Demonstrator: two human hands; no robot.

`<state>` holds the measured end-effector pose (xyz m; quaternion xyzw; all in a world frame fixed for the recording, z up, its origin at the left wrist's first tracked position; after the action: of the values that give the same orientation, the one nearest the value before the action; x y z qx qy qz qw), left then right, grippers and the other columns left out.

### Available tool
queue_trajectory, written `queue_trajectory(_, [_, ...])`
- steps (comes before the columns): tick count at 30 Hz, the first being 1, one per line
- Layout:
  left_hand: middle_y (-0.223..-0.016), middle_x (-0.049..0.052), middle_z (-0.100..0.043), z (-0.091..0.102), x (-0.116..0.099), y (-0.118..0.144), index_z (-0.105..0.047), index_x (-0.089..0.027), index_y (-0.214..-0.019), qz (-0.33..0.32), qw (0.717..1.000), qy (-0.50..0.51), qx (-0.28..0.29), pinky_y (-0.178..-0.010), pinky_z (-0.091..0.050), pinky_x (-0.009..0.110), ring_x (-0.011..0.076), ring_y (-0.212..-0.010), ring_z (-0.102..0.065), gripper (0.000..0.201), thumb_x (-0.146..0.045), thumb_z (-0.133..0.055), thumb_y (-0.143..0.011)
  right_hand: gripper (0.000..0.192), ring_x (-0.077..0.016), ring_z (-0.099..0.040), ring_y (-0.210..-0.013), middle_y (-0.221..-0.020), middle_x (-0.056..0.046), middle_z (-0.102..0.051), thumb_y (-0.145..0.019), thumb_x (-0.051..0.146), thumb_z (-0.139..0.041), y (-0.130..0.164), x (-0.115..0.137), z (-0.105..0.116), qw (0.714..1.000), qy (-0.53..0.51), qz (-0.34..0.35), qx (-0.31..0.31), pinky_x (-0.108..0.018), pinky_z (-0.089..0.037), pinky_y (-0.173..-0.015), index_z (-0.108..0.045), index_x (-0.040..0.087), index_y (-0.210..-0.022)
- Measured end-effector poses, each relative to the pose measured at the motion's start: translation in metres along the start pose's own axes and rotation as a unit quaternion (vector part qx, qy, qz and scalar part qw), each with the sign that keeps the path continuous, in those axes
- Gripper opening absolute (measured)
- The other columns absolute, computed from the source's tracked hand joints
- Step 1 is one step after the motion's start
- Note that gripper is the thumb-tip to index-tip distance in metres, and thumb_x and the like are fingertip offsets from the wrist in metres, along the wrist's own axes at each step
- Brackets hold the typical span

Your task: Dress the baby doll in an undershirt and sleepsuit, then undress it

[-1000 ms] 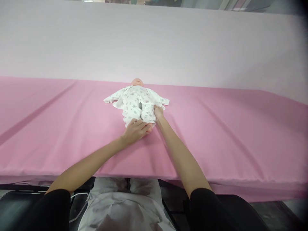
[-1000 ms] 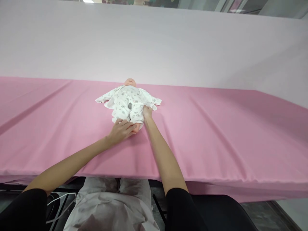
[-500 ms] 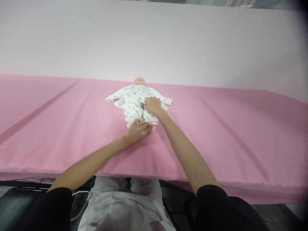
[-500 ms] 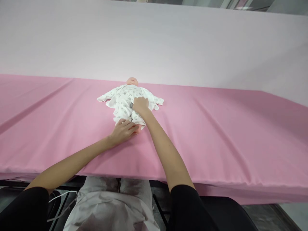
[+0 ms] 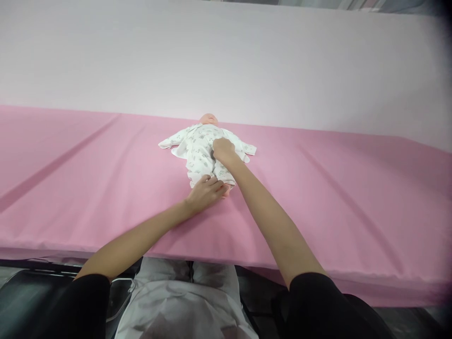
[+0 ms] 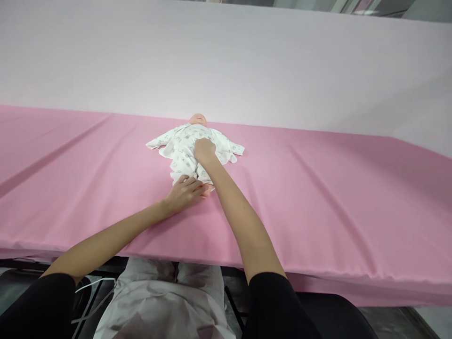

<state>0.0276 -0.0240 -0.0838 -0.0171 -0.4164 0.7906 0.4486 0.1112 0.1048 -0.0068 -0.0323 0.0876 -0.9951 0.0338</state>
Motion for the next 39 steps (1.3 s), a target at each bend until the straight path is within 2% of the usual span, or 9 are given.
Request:
queue_trajectory(5, [-0.079, 0.004, -0.063, 0.005, 0.0, -0.001, -0.06, -0.017, -0.092, 0.011, 1.0, 0.007, 0.02, -0.068, -0.03, 0.034, 0.016, -0.075, -0.05, 0.019, -0.019, -0.041, -0.093, 0.021, -0.0256, -0.06, -0.085, -0.087, -0.015, -0.064, -0.079, 0.003, -0.045, -0.015, -0.012, -0.009, 0.971, -0.18, -0.02, -0.158, -0.037, -0.047, -0.077, -0.064, 0.011, -0.086])
queue_trajectory(10, [-0.083, 0.005, -0.064, 0.003, 0.001, 0.001, -0.062, -0.017, -0.093, 0.009, 0.998, 0.042, 0.053, -0.07, -0.033, 0.033, 0.0164, -0.077, -0.053, 0.024, -0.021, -0.038, -0.094, 0.018, -0.0196, -0.058, -0.074, -0.076, -0.006, -0.065, -0.081, 0.014, -0.045, -0.012, -0.024, -0.021, 0.942, -0.287, 0.025, -0.173, -0.032, -0.045, -0.077, -0.062, 0.016, -0.075])
queue_trajectory(16, [-0.093, 0.006, -0.066, 0.008, 0.005, 0.002, -0.063, -0.018, -0.097, 0.038, 0.99, 0.135, 0.031, -0.075, -0.037, 0.034, 0.0177, -0.082, -0.055, 0.026, -0.034, -0.044, -0.092, 0.017, -0.0189, -0.058, -0.077, -0.081, -0.004, -0.066, -0.077, 0.019, -0.046, 0.012, -0.051, -0.026, 0.915, -0.32, 0.081, -0.232, -0.032, -0.045, -0.076, -0.062, 0.018, -0.079])
queue_trajectory(23, [-0.097, 0.006, -0.067, 0.007, 0.016, 0.006, -0.062, -0.018, -0.099, 0.139, 0.978, 0.156, 0.003, -0.08, -0.039, 0.034, 0.0173, -0.088, -0.057, 0.025, -0.023, -0.038, -0.094, 0.017, -0.0168, -0.055, -0.068, -0.076, -0.004, -0.063, -0.078, 0.022, -0.045, 0.071, -0.078, -0.04, 0.881, -0.317, 0.095, -0.338, -0.03, -0.044, -0.067, -0.061, 0.018, -0.081])
queue_trajectory(27, [-0.09, 0.005, -0.068, 0.0, 0.016, 0.008, -0.061, -0.018, -0.101, 0.132, 0.981, 0.14, 0.036, -0.086, -0.037, 0.037, 0.0185, -0.089, -0.058, 0.025, -0.022, -0.037, -0.094, 0.019, -0.0141, -0.049, -0.056, -0.062, -0.001, -0.056, -0.08, 0.025, -0.041, 0.101, -0.079, -0.048, 0.902, -0.259, 0.142, -0.314, -0.027, -0.04, -0.058, -0.059, 0.018, -0.082])
queue_trajectory(30, [-0.09, 0.005, -0.069, 0.004, 0.017, 0.008, -0.06, -0.019, -0.104, 0.13, 0.979, 0.149, 0.044, -0.093, -0.034, 0.038, 0.018, -0.093, -0.058, 0.025, -0.023, -0.037, -0.094, 0.017, -0.0147, -0.047, -0.054, -0.059, -0.002, -0.054, -0.077, 0.026, -0.041, 0.112, -0.073, -0.054, 0.925, -0.146, 0.242, -0.253, -0.028, -0.037, -0.056, -0.055, 0.019, -0.07])
queue_trajectory(33, [-0.098, 0.004, -0.069, 0.013, 0.026, 0.009, -0.06, -0.02, -0.104, 0.15, 0.974, 0.168, 0.024, -0.094, -0.034, 0.037, 0.0168, -0.096, -0.058, 0.025, -0.024, -0.037, -0.094, 0.019, -0.015, -0.041, -0.051, -0.055, -0.003, -0.049, -0.075, 0.028, -0.043, 0.115, -0.068, -0.058, 0.917, -0.049, 0.346, -0.194, -0.03, -0.032, -0.053, -0.049, 0.021, -0.059])
queue_trajectory(36, [-0.104, 0.007, -0.066, 0.02, 0.042, 0.013, -0.06, -0.019, -0.104, 0.176, 0.972, 0.154, 0.005, -0.089, -0.037, 0.036, 0.0187, -0.098, -0.056, 0.024, -0.027, -0.041, -0.092, 0.02, -0.015, -0.038, -0.051, -0.055, -0.003, -0.049, -0.075, 0.031, -0.042, 0.115, -0.069, -0.056, 0.904, -0.017, 0.382, -0.192, -0.03, -0.028, -0.052, -0.05, 0.02, -0.06])
queue_trajectory(39, [-0.107, 0.009, -0.063, 0.02, 0.053, 0.018, -0.061, -0.019, -0.101, 0.105, 0.985, 0.13, 0.038, -0.086, -0.038, 0.037, 0.0209, -0.097, -0.054, 0.023, -0.03, -0.045, -0.089, 0.018, -0.0151, -0.037, -0.051, -0.055, -0.003, -0.049, -0.073, 0.031, -0.043, 0.113, -0.071, -0.056, 0.904, 0.002, 0.389, -0.177, -0.03, -0.026, -0.051, -0.051, 0.02, -0.061])
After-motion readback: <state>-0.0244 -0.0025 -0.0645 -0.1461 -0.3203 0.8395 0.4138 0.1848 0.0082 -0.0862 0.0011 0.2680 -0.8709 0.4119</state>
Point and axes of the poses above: each hand's wrist, its own y-axis away from the middle knuckle, its own z-axis out of the back of the hand, x = y × z, the point moved 3 cm from there along -y, towards the middle knuckle
